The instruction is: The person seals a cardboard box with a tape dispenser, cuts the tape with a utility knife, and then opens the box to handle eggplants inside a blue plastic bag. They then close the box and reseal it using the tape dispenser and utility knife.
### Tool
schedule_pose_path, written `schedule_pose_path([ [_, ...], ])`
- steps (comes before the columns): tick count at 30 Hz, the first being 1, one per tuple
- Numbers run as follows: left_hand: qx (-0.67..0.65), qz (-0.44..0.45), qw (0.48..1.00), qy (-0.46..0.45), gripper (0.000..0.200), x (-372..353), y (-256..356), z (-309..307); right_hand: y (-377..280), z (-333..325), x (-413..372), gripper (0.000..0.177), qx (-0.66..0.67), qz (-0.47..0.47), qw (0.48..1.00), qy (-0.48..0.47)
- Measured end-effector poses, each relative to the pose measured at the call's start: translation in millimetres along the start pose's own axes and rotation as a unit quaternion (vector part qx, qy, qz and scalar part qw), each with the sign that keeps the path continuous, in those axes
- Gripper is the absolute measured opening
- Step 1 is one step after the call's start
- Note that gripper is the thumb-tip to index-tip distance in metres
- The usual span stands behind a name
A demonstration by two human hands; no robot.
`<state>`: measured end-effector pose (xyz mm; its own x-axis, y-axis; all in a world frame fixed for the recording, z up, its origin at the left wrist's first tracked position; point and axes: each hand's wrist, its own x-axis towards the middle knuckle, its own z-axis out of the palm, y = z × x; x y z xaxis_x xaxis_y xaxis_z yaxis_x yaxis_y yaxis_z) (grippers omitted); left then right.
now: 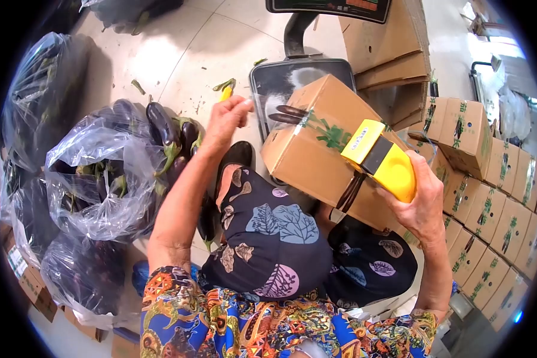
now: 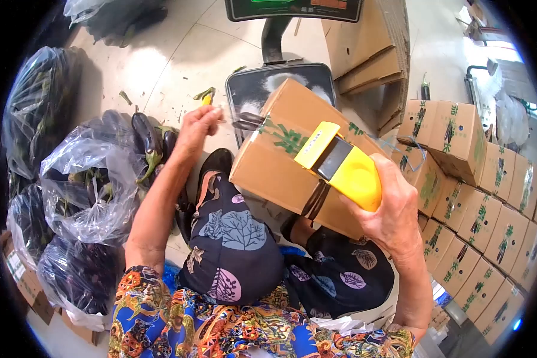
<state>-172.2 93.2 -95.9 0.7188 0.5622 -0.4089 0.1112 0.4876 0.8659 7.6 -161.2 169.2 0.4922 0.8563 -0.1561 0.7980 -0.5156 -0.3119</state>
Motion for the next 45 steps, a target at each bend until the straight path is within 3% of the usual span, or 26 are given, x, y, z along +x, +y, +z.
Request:
schedule_pose_path([
  [4,-0.006,-0.022,0.999,-0.026,0.021,1,-25,35,2,2,0,0.054,-0.004,0.003,1.000,0.004],
  [5,0.047,-0.041,0.998,-0.029,0.022,1,-29,40,2,4,-1,0.054,-0.005,-0.001,1.000,0.009],
  [7,0.161,0.078,0.983,-0.030,0.025,3,-37,48,6,7,-3,0.055,-0.001,-0.006,1.000,0.014],
  [9,0.250,0.137,0.959,-0.004,0.025,-3,-32,55,9,8,-4,0.056,0.009,-0.002,1.000,0.012],
  [14,0.478,0.109,0.871,-0.035,0.026,6,-78,32,14,11,-7,0.056,0.017,-0.027,0.999,0.027],
  [17,0.247,0.095,0.963,0.055,0.030,13,-29,49,16,13,-10,0.058,0.016,-0.013,0.999,0.034],
  [20,0.137,0.269,0.952,0.041,0.036,53,-53,87,22,17,-11,0.058,0.029,-0.019,0.999,0.042],
  [21,0.155,0.216,0.964,-0.011,0.039,60,-62,79,24,17,-11,0.058,0.033,-0.024,0.998,0.051],
  [24,0.264,0.237,0.935,-0.007,0.032,63,-51,74,23,17,-11,0.056,0.062,-0.022,0.996,0.059],
  [27,0.303,0.070,0.950,-0.022,0.035,59,-17,84,29,17,-13,0.054,0.057,-0.065,0.994,0.074],
  [28,0.246,0.167,0.955,0.008,0.049,45,4,95,30,17,-14,0.054,0.064,-0.061,0.994,0.071],
  [30,0.207,0.149,0.966,-0.037,0.050,6,84,121,28,17,-14,0.055,0.072,-0.062,0.993,0.072],
  [31,0.273,0.230,0.933,-0.052,0.048,2,90,132,29,18,-12,0.055,0.079,-0.061,0.992,0.075],
  [33,0.475,0.343,0.810,-0.011,0.049,-6,85,156,31,16,-9,0.055,0.086,-0.092,0.988,0.090],
  [34,0.564,0.294,0.771,-0.023,0.053,-10,91,161,31,14,-9,0.054,0.086,-0.100,0.987,0.095],
  [39,0.566,0.293,0.771,0.004,0.058,-8,90,161,45,8,-15,0.056,0.074,-0.116,0.987,0.082],
  [45,0.619,0.254,0.743,0.006,0.057,-6,91,161,103,-13,-91,0.059,0.065,-0.062,0.993,0.074],
])
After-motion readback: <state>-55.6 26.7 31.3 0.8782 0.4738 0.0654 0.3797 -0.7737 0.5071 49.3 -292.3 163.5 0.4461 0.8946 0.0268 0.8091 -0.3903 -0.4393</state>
